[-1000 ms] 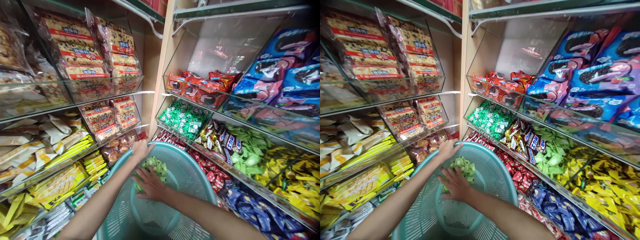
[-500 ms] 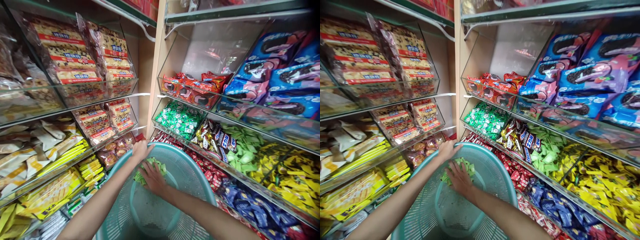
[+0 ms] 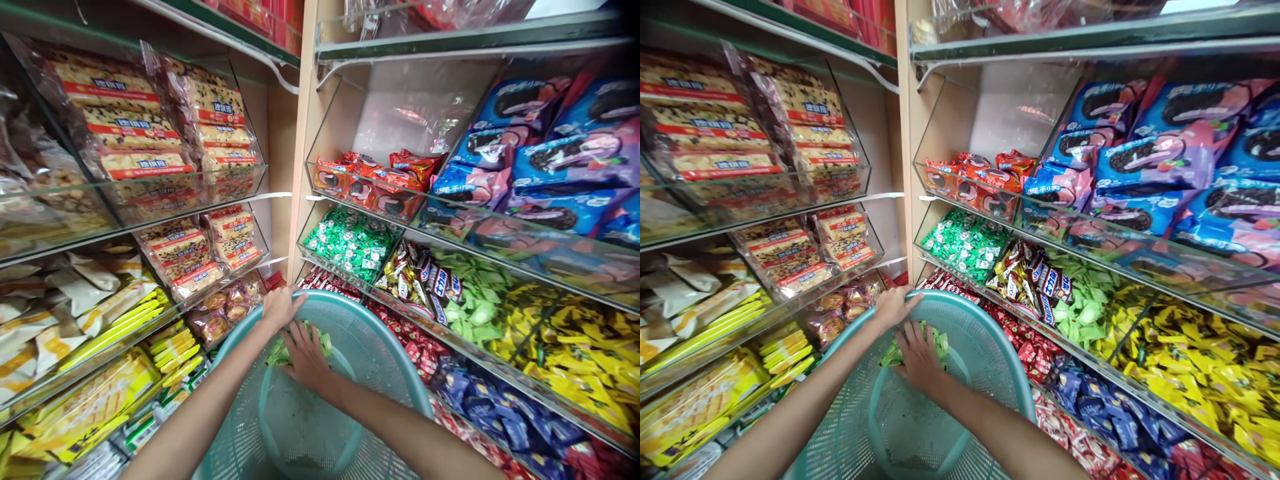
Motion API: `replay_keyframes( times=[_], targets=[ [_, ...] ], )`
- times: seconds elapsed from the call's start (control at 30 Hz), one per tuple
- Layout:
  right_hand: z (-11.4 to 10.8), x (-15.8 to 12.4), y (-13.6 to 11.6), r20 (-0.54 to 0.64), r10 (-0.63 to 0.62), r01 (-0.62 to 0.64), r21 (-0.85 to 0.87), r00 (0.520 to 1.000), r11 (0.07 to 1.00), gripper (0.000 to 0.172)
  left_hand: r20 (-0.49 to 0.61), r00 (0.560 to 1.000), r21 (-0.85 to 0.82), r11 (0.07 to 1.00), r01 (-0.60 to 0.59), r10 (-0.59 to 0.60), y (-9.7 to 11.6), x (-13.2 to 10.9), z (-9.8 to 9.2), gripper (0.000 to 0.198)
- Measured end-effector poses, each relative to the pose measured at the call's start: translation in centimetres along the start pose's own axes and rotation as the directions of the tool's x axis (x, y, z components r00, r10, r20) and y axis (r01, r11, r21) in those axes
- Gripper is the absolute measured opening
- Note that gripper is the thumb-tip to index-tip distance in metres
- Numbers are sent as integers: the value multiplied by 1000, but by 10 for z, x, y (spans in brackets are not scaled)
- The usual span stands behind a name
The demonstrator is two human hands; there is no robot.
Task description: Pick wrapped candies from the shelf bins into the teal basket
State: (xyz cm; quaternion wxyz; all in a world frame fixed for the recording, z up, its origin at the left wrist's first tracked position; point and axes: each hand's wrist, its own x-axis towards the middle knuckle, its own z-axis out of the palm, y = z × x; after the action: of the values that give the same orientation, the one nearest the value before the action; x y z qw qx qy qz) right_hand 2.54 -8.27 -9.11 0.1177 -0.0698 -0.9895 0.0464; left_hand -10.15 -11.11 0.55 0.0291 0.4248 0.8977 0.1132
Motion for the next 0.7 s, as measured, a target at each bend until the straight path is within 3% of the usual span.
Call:
replay_keyframes(
  times=[0.33, 0.6, 0.7],
  targets=[
    [-14, 3, -9, -68, 197, -189, 106, 978, 976, 56, -7, 1000, 17, 1000, -10, 10, -2, -2, 0, 60],
    [-10, -1, -17, -69, 205, -195, 129, 976, 972, 58, -6, 1000, 14, 1000, -5, 5, -5, -3, 5, 59],
    [-22, 0, -15, -52, 181, -172, 139, 982, 975, 56, -6, 1000, 5, 1000, -9, 9, -7, -3, 7, 58]
  ],
)
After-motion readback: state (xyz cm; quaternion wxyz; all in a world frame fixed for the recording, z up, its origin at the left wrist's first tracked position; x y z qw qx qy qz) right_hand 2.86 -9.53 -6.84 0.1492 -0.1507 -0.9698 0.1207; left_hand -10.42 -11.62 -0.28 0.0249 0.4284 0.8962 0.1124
